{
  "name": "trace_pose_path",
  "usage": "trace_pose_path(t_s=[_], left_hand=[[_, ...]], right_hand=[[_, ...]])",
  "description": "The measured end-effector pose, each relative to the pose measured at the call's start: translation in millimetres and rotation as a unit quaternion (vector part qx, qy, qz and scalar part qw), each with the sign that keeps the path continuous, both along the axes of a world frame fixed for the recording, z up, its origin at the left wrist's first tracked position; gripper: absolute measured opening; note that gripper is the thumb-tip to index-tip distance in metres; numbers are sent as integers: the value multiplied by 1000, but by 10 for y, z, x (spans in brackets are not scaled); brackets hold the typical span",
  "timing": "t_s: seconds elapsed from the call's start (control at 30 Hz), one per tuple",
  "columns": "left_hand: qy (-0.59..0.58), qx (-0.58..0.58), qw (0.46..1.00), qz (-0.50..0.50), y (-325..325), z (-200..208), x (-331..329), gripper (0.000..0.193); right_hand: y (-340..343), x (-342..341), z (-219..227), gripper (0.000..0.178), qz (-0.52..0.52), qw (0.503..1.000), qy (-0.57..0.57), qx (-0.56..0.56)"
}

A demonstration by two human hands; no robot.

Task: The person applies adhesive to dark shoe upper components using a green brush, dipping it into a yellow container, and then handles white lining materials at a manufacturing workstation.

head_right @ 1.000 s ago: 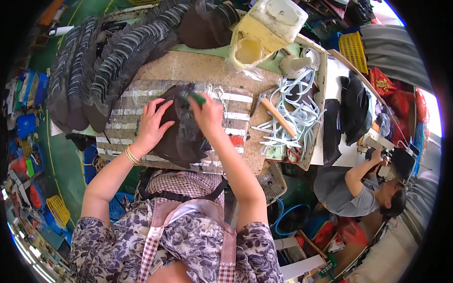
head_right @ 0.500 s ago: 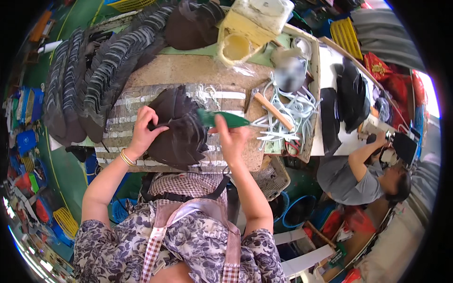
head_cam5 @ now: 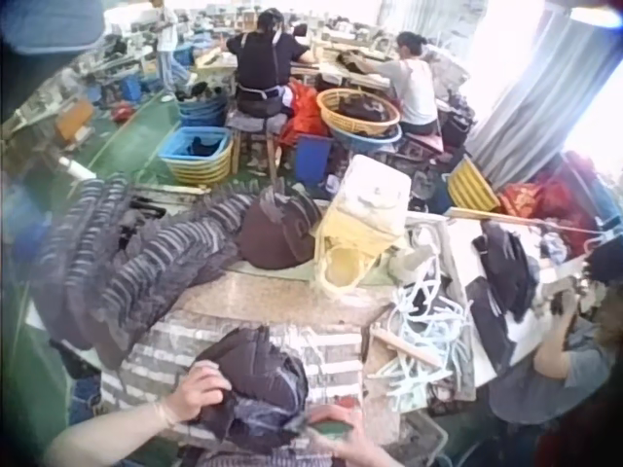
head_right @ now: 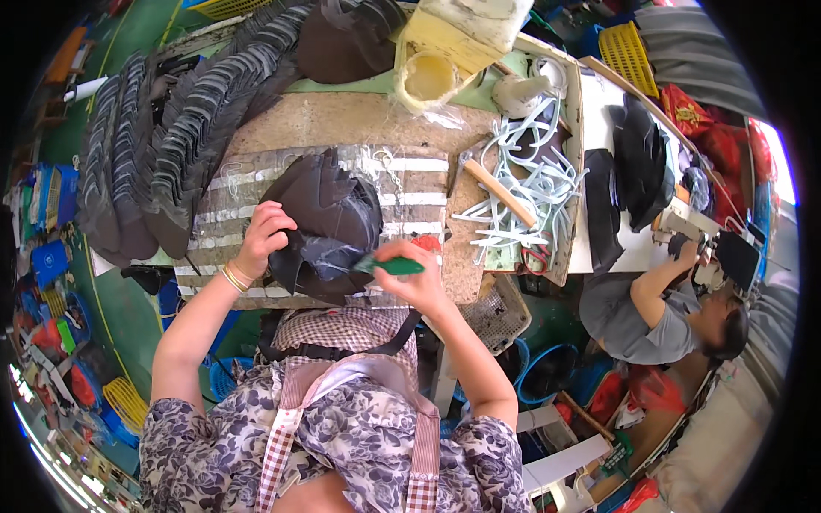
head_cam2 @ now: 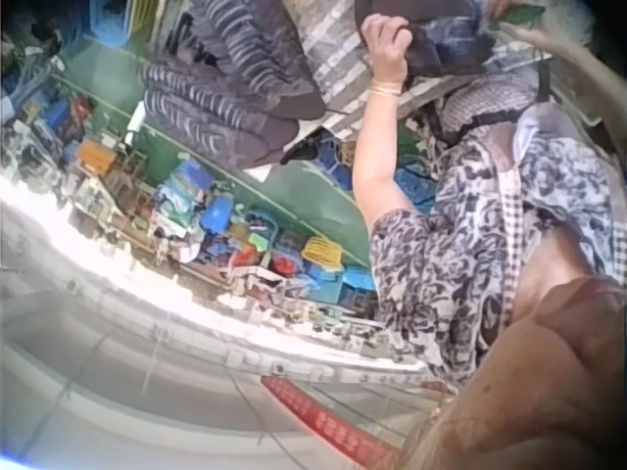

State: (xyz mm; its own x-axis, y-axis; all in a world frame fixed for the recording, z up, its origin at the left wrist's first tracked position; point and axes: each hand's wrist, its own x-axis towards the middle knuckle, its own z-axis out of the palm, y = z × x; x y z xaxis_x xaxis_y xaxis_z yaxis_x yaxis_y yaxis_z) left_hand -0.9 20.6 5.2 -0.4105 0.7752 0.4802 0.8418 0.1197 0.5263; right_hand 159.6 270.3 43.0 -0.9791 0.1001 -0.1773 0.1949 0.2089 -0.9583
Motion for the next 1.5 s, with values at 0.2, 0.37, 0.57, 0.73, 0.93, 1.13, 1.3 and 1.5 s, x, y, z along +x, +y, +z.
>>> trace_pose_path(t_s=[0.2, 0.37, 0.57, 0.73, 0.93, 1.13, 1.3, 1.5], left_hand=[[-389, 47, 914, 109, -26, -6, -57, 25], [-405, 122, 881, 210, 372, 306, -1202, 48], [-262, 28, 908, 326, 1173, -190, -2252, 54], [84, 6, 908, 411, 1459, -183, -2045, 63], [-164, 7, 944, 285, 637, 145, -674, 57], [-160, -177, 940, 243, 298, 392, 453, 69], [-128, -221, 925, 283, 236, 251, 381, 71], [-143, -210, 936, 245, 206, 231, 365, 70]], right_hand=[[75, -259, 24, 7, -198, 966, -13, -165], [182, -210, -146, 14, -228, 966, -11, -119], [691, -762, 61, 12, -329, 939, 97, -28], [1077, -1485, 25, 16, -212, 941, 139, 226], [1264, -1991, -4, 31, -74, 964, -57, 250], [1331, -1695, 3, 33, -162, 963, -145, -160], [703, -805, -35, 33, -152, 961, -108, -203], [98, -755, -156, 22, -145, 984, -61, -81]])
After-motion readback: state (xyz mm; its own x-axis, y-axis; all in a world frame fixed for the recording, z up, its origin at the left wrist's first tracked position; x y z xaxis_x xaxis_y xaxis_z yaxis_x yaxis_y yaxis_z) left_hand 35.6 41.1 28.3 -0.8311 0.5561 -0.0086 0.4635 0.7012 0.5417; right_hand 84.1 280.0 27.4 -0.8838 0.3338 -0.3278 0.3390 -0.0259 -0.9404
